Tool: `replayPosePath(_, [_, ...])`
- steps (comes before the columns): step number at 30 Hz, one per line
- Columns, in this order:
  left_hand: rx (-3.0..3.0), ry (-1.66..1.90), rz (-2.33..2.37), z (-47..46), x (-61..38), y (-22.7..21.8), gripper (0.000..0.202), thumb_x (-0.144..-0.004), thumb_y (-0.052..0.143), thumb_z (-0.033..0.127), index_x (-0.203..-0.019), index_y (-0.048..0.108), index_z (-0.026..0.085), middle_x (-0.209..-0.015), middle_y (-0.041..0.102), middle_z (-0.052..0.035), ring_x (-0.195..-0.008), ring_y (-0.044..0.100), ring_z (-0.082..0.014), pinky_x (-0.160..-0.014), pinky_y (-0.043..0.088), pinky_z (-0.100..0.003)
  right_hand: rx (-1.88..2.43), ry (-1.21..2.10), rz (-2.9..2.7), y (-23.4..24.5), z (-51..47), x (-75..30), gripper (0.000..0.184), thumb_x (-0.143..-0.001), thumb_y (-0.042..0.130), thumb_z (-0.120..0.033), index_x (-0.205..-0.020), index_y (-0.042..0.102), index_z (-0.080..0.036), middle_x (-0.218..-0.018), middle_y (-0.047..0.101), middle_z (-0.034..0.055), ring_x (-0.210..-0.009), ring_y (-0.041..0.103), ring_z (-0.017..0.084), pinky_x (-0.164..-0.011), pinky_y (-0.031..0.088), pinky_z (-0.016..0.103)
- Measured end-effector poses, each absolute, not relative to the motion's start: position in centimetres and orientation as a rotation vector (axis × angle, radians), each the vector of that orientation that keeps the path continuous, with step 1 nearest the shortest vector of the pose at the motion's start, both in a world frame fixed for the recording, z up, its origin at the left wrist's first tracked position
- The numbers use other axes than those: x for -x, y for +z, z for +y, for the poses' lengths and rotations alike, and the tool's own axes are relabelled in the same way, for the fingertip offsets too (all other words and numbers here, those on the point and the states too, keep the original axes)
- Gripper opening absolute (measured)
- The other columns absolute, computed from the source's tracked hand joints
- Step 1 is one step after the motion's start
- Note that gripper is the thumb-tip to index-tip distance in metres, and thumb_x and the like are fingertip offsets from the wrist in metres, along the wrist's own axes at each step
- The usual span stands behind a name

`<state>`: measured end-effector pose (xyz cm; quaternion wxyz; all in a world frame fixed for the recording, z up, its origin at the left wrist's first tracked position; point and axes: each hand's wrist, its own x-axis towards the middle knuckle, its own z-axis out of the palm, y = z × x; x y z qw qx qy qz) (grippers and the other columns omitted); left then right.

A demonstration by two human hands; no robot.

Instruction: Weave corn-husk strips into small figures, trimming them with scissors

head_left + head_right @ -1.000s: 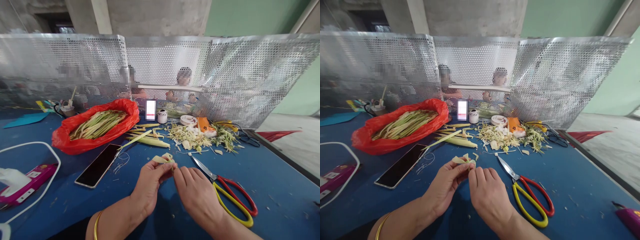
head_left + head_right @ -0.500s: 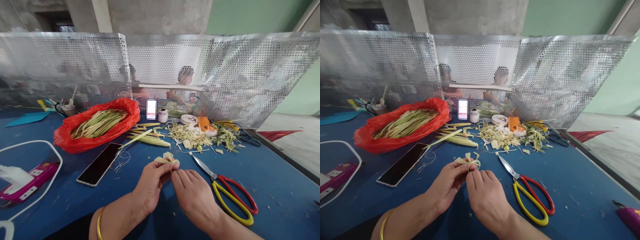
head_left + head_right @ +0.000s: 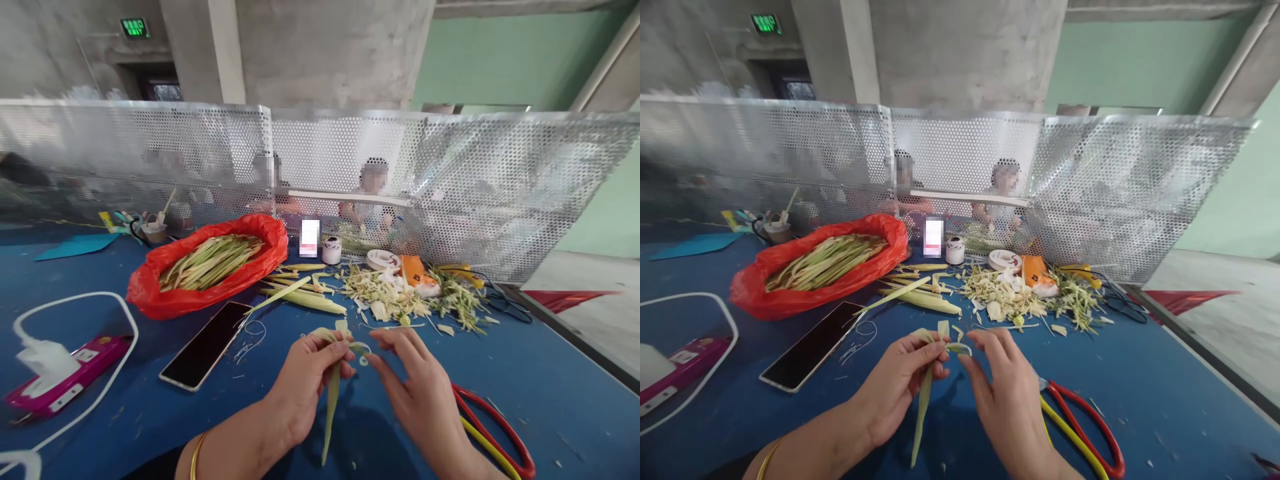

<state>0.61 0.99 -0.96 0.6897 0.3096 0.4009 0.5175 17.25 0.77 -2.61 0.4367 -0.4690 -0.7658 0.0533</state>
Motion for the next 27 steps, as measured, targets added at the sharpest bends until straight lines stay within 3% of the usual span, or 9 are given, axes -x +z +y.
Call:
replayPosePath(2, [-0.76,1.153,0.917,1.0,-0.6,-0.9,0.022,-0.068,0.078,0.026,-0.082,0.068,0.013,-0.065,0.062,0.0005,-0.053,0.057,-0.0084,-0.063,0.05,-0.024,1.167,0.196,-1.961,-2.8,1.5,-17.6,0.015,-0.09,0.055,-0.03,-0.103,0.061,-0.024,-0.098,0.065,0.0064,-0.089,0.062,0.022,-0.074,0.048,0.031])
replayPosePath(5, [-0.827,1.126,0.945,1.0,-0.6,-0.7,0.023,-0.068,0.076,0.03,-0.079,0.066,0.014,-0.063,0.06,0.0015,-0.048,0.054,-0.0082,-0.054,0.048,-0.023,1.15,0.262,-2.044,-3.1,2.1,-17.7,0.014,-0.093,0.052,-0.028,-0.085,0.062,-0.025,-0.083,0.065,0.0022,-0.079,0.062,0.02,-0.072,0.046,0.031])
replayPosePath(11, [-0.953,1.156,1.11,1.5,-0.5,-1.0,0.026,-0.07,0.071,0.038,-0.069,0.06,0.014,-0.056,0.054,0.0032,-0.038,0.035,-0.0035,-0.035,0.028,-0.017,1.007,0.166,-2.196,-2.9,1.3,-16.9,0.022,-0.094,0.043,-0.018,-0.075,0.051,-0.022,-0.071,0.061,0.0,-0.069,0.057,0.018,-0.069,0.044,0.029])
replayPosePath(16, [-1.113,1.073,1.12,1.7,-0.5,-1.4,0.028,-0.07,0.067,0.042,-0.077,0.061,0.015,-0.061,0.056,0.0031,-0.036,0.039,-0.0055,-0.038,0.038,-0.021,1.115,0.291,-2.041,-2.6,1.0,-17.2,0.018,-0.096,0.045,-0.028,-0.084,0.059,-0.024,-0.082,0.064,0.0021,-0.078,0.06,0.018,-0.069,0.045,0.027])
replayPosePath(20, [-1.308,0.796,1.052,0.9,-0.7,-1.2,0.026,-0.076,0.06,0.043,-0.074,0.06,0.017,-0.058,0.054,0.0042,-0.033,0.038,-0.006,-0.036,0.032,-0.021,1.163,0.222,-1.912,-2.3,1.1,-17.7,0.02,-0.093,0.049,-0.035,-0.099,0.067,-0.026,-0.1,0.064,0.0066,-0.091,0.06,0.022,-0.077,0.045,0.032])
replayPosePath(24, [-1.604,0.701,1.031,-0.2,-0.9,-1.1,0.013,-0.075,0.057,0.024,-0.067,0.064,0.017,-0.058,0.056,0.0029,-0.052,0.051,-0.0106,-0.052,0.037,-0.021,1.157,0.536,-2.02,-2.0,1.0,-17.0,0.027,-0.09,0.054,-0.037,-0.075,0.07,-0.022,-0.086,0.066,0.0053,-0.084,0.061,0.021,-0.076,0.046,0.033])
replayPosePath(27, [-1.663,0.671,1.049,-0.5,-0.9,-1.3,0.014,-0.072,0.054,0.018,-0.063,0.066,0.018,-0.061,0.06,0.0009,-0.063,0.055,-0.0142,-0.059,0.038,-0.023,1.123,0.953,-1.861,-2.0,0.8,-16.2,0.022,-0.085,0.061,-0.036,-0.073,0.069,-0.019,-0.08,0.066,0.0036,-0.079,0.062,0.019,-0.071,0.049,0.029])
